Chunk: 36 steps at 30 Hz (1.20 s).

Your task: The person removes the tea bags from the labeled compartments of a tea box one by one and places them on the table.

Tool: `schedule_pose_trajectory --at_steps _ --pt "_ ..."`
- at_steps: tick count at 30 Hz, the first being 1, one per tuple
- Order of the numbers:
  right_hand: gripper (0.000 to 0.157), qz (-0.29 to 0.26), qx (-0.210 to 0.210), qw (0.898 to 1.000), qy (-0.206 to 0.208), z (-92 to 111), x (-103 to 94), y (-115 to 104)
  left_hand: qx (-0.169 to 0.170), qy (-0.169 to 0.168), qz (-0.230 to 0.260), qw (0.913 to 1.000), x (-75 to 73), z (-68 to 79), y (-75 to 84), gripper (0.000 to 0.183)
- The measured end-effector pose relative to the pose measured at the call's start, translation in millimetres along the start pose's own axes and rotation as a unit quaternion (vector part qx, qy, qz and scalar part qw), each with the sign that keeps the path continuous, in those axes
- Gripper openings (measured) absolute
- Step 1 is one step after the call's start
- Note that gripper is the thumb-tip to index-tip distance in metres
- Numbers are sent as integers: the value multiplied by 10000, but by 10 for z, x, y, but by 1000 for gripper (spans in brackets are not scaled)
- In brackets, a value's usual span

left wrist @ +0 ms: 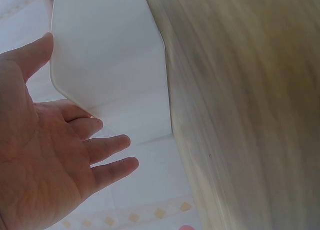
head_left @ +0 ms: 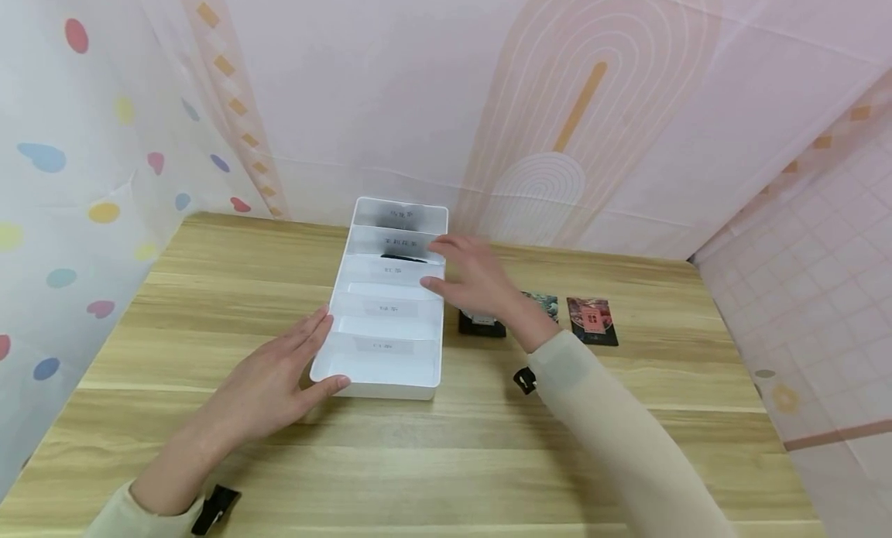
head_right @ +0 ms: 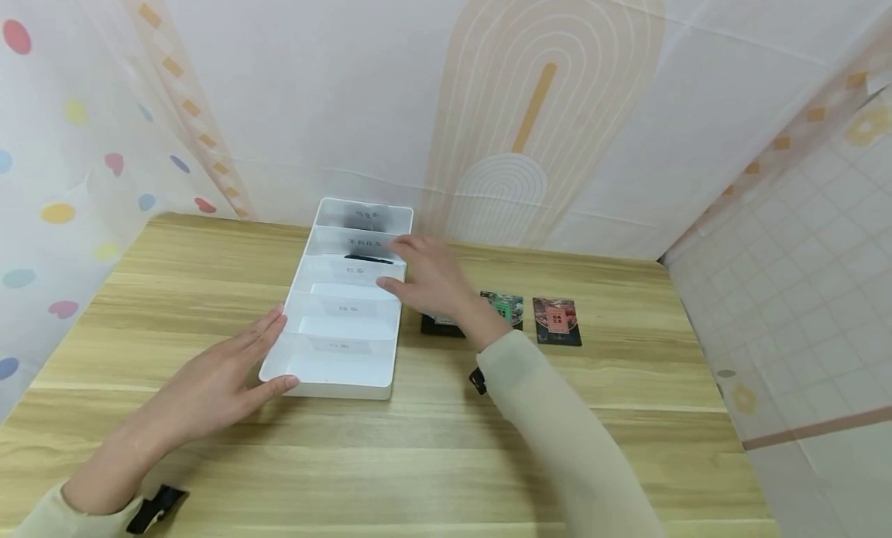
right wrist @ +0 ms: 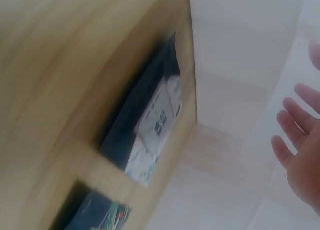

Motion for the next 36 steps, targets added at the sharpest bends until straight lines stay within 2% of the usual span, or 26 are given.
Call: schedule_pose_trajectory --at_steps 7,21,25,31,36 --pt "63 -65 43 9998 -204 -102 87 -87 25 9 12 10000 15 -19 12 92" --pt "56 112 564 9962 -647 -309 270 -172 100 47 -60 9999 9 -40 -5 92" --pt "47 130 444 9975 -533 -349 305 -179 126 53 -68 9999 11 -45 -13 92" --pt "26 110 -76 9998 -155 -381 343 -212 119 31 -65 9999 15 -37 -26 92" --pt "20 -23 -164 9998 -71 -382 370 -237 56 30 -44 10000 10 -17 -23 92"
Point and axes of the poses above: each hand's wrist, its own z-axis away from the middle knuckle, its own x-axis out of the palm, y = z × x, the point moved 3 cm from there along -z, towards the middle knuckle, and after that the axes turned 15 degrees about x, right-handed, at the moved point
